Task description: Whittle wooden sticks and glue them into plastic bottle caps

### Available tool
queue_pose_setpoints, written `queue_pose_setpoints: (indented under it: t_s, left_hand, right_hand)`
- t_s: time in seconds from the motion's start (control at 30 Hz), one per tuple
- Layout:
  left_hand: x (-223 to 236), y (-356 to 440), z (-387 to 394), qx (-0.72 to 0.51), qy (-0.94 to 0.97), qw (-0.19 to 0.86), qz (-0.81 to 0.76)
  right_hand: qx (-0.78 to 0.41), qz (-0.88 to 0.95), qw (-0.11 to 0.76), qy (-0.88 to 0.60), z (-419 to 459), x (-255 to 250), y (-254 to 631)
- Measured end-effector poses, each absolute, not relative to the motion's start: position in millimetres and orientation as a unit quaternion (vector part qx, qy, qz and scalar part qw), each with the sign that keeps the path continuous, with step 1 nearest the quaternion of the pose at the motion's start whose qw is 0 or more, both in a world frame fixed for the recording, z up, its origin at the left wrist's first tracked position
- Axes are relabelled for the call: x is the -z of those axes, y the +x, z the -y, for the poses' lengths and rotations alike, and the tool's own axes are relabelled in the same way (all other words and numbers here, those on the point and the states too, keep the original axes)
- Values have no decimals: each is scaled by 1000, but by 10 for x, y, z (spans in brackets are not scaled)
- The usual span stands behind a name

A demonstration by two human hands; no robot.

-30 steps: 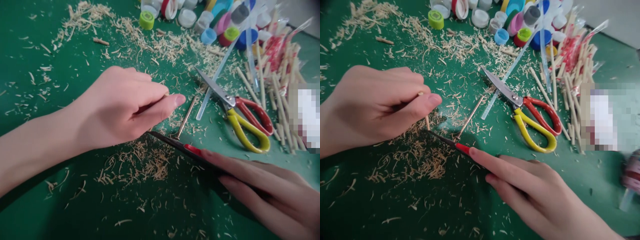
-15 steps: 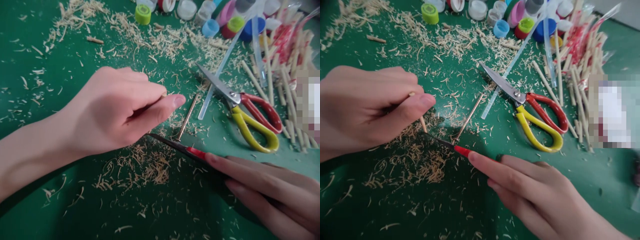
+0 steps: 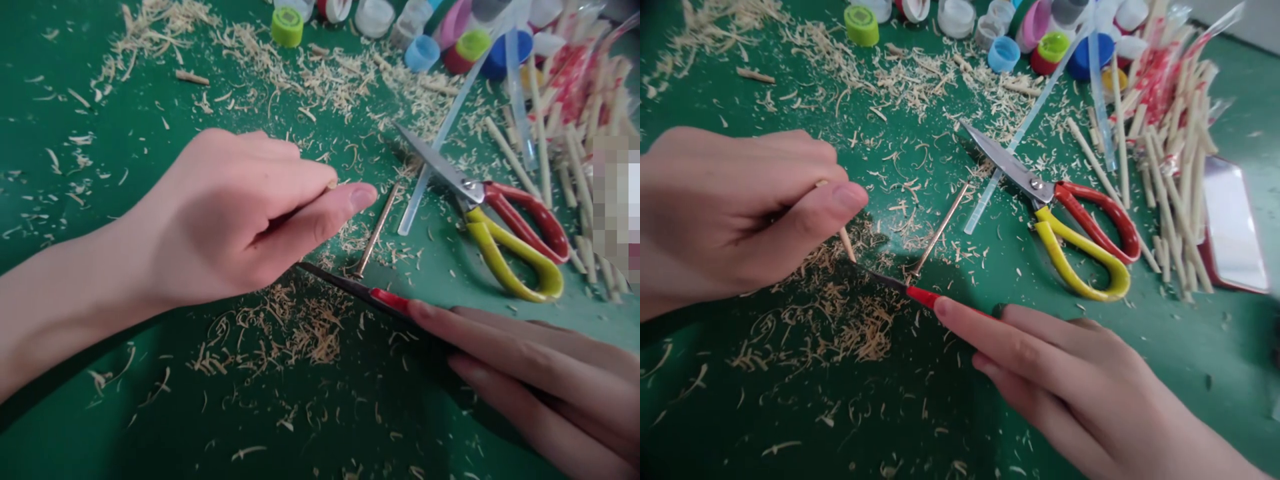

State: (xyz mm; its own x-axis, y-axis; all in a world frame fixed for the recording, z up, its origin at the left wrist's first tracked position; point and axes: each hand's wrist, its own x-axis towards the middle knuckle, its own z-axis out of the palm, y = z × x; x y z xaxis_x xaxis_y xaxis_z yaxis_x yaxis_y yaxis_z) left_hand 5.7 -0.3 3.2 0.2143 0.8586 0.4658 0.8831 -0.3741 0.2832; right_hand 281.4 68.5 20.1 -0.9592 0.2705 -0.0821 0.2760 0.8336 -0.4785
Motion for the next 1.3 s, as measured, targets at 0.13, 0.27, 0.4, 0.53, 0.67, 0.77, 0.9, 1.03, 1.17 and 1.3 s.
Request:
queue_pose_setpoints:
  t_s: [0.13,0.27,0.4,0.53,0.67,0.77,0.9,1.03,1.17,1.3]
  left_hand:
    - [-36,46,1,271,-784,-7,558]
    - [-26,39,9,277,-787,7,552]
    - [-23,36,1,275,-786,6,553]
    - [-45,42,-4,263,-781,2,566]
    - [-57,53,2,236,-775,7,586]
    - [-53,66,4,240,-774,9,585]
    - [-39,75,13,272,-777,1,568]
    - [-26,62,24,271,-778,-1,567]
    - [-28,56,20,270,-780,6,564]
    - [-42,75,27,277,-782,24,557]
  right_hand:
    - [234,-961,-25,147,-675,-193,2803]
    - [227,-963,-10,142,-667,-201,2811]
    - [219,-962,-27,163,-672,-200,2808]
    - [216,-967,12,132,-693,-209,2805]
    - [222,-962,-14,158,-684,-206,2828]
    - [215,-964,-10,158,-672,-199,2835]
    - [220,-961,-14,165,-681,-200,2840]
    - [230,-958,-18,168,-689,-205,2846]
    - [227,-961,10,158,-683,-222,2818]
    - [229,-962,-6,151,-676,-240,2808]
